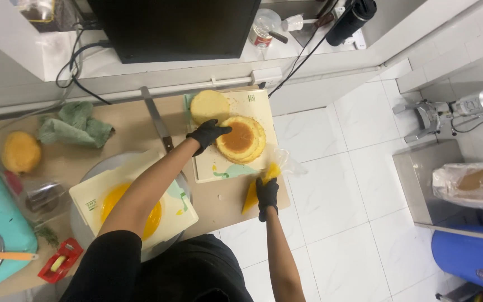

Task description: The person fills a piping bag with yellow filling from a large bowl, pipes the filling in a spiral onto round sponge cake layers on a turntable, stacks additional cake layers on top, and places the finished filled cake aside. They then cut the piping bag tip with scissors and prepare the next cake layer.

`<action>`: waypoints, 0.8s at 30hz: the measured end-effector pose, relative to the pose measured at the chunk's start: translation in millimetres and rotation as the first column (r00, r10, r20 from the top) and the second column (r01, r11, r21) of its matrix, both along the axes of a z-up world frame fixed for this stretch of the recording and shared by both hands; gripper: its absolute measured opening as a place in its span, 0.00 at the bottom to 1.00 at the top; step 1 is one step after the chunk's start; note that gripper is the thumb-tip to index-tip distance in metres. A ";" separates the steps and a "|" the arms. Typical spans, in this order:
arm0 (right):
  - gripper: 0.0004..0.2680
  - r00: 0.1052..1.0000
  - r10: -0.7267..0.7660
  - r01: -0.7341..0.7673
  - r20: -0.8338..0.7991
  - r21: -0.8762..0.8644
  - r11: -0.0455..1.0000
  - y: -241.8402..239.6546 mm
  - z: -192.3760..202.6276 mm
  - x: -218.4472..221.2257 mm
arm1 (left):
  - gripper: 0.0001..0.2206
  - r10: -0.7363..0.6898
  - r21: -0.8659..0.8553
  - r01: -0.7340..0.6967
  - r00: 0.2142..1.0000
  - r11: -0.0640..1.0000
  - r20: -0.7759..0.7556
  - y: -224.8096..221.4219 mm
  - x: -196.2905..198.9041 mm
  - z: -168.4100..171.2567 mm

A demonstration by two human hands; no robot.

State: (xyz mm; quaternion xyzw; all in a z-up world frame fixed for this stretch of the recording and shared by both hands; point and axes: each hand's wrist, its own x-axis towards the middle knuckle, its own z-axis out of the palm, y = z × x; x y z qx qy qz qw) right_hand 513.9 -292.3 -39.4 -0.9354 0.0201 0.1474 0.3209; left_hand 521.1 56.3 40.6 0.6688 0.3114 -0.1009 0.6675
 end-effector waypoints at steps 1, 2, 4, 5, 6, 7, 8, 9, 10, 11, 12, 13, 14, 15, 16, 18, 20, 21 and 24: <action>0.26 1.000 -0.012 0.012 0.000 -0.008 1.000 -6.6 11.2 1.8 | 0.38 -0.012 -0.008 0.012 1.000 1.000 0.000 -7.5 4.3 -11.0; 0.21 0.991 0.117 -0.123 -0.064 -0.101 0.987 -12.8 22.5 3.2 | 0.31 -0.038 0.177 0.029 0.998 0.984 0.049 -14.9 8.1 -22.0; 0.18 0.962 0.231 -0.255 -0.143 -0.184 0.949 -17.3 53.4 9.1 | 0.26 -0.077 0.354 0.040 0.993 0.934 0.090 -22.3 11.2 -18.9; 0.16 0.968 0.226 -0.242 -0.109 -0.166 0.956 -17.8 72.2 11.5 | 0.23 -0.075 0.343 0.046 0.995 0.938 0.070 -24.0 8.4 -6.9; 0.15 0.973 0.220 -0.229 -0.075 -0.148 0.962 -18.4 91.0 13.4 | 0.21 -0.073 0.333 0.053 0.996 0.942 0.049 -25.8 5.0 5.3; 0.15 0.973 0.216 -0.226 -0.078 -0.150 0.963 -21.7 86.1 20.2 | 0.21 -0.077 0.330 0.057 0.996 0.942 0.047 -24.6 4.3 19.5; 0.15 0.982 0.143 -0.122 -0.126 0.164 0.979 -25.2 81.2 26.5 | 0.20 -0.058 0.226 0.050 0.998 0.973 0.030 -23.5 3.1 33.8; 0.15 0.977 0.088 0.010 -0.194 0.454 0.891 -29.7 76.2 32.2 | 0.20 -0.039 0.118 0.038 0.999 0.992 0.009 -23.0 0.8 47.4; 0.15 0.976 0.085 0.014 -0.199 0.450 0.893 -19.0 96.3 34.8 | 0.20 -0.041 0.113 0.040 0.999 0.993 0.004 -23.6 2.4 55.9; 0.15 0.958 0.048 0.093 -0.282 0.466 0.880 -8.5 116.6 38.2 | 0.20 -0.013 0.030 0.013 1.000 0.999 -0.016 -24.4 3.2 64.9; 0.15 0.931 0.013 0.173 -0.364 0.474 0.863 1.8 136.9 40.6 | 0.20 0.014 -0.053 -0.016 0.999 0.998 -0.040 -25.7 3.0 74.0; 0.15 0.930 0.018 0.168 -0.366 0.471 0.866 1.1 129.0 43.9 | 0.20 0.021 -0.056 -0.023 0.999 0.998 -0.042 -28.4 5.4 71.7; 0.14 0.964 0.050 0.101 -0.263 0.532 0.841 0.3 121.1 46.6 | 0.20 0.034 -0.081 -0.033 0.999 0.996 0.012 -31.3 7.2 69.4; 0.13 0.984 0.081 0.027 -0.157 0.586 0.810 -0.1 112.8 48.1 | 0.21 0.050 -0.104 -0.044 0.997 0.994 0.064 -33.9 7.2 67.1; 0.13 0.983 0.091 0.021 -0.161 0.584 0.811 -2.0 119.7 49.4 | 0.21 0.061 -0.106 -0.054 0.996 0.993 0.060 -34.3 3.4 84.1; 0.13 0.993 0.107 -0.094 -0.054 0.200 0.975 -3.1 133.0 52.9 | 0.20 0.154 -0.117 -0.134 0.970 0.984 0.188 -32.9 -3.9 118.9; 0.14 0.979 0.150 -0.151 -0.135 0.006 0.989 -10.4 146.0 52.7 | 0.20 0.227 -0.226 -0.168 0.937 0.960 0.266 -16.6 -14.4 149.7; 0.15 0.962 0.163 -0.206 -0.219 -0.189 0.960 -13.7 152.7 52.1 | 0.21 0.293 -0.335 -0.178 0.896 0.925 0.334 -8.4 -21.2 165.3; 0.15 0.950 0.095 -0.098 -0.299 0.005 0.995 -24.9 150.3 35.0 | 0.20 0.380 -0.492 -0.170 0.850 0.854 0.364 17.2 -74.8 231.0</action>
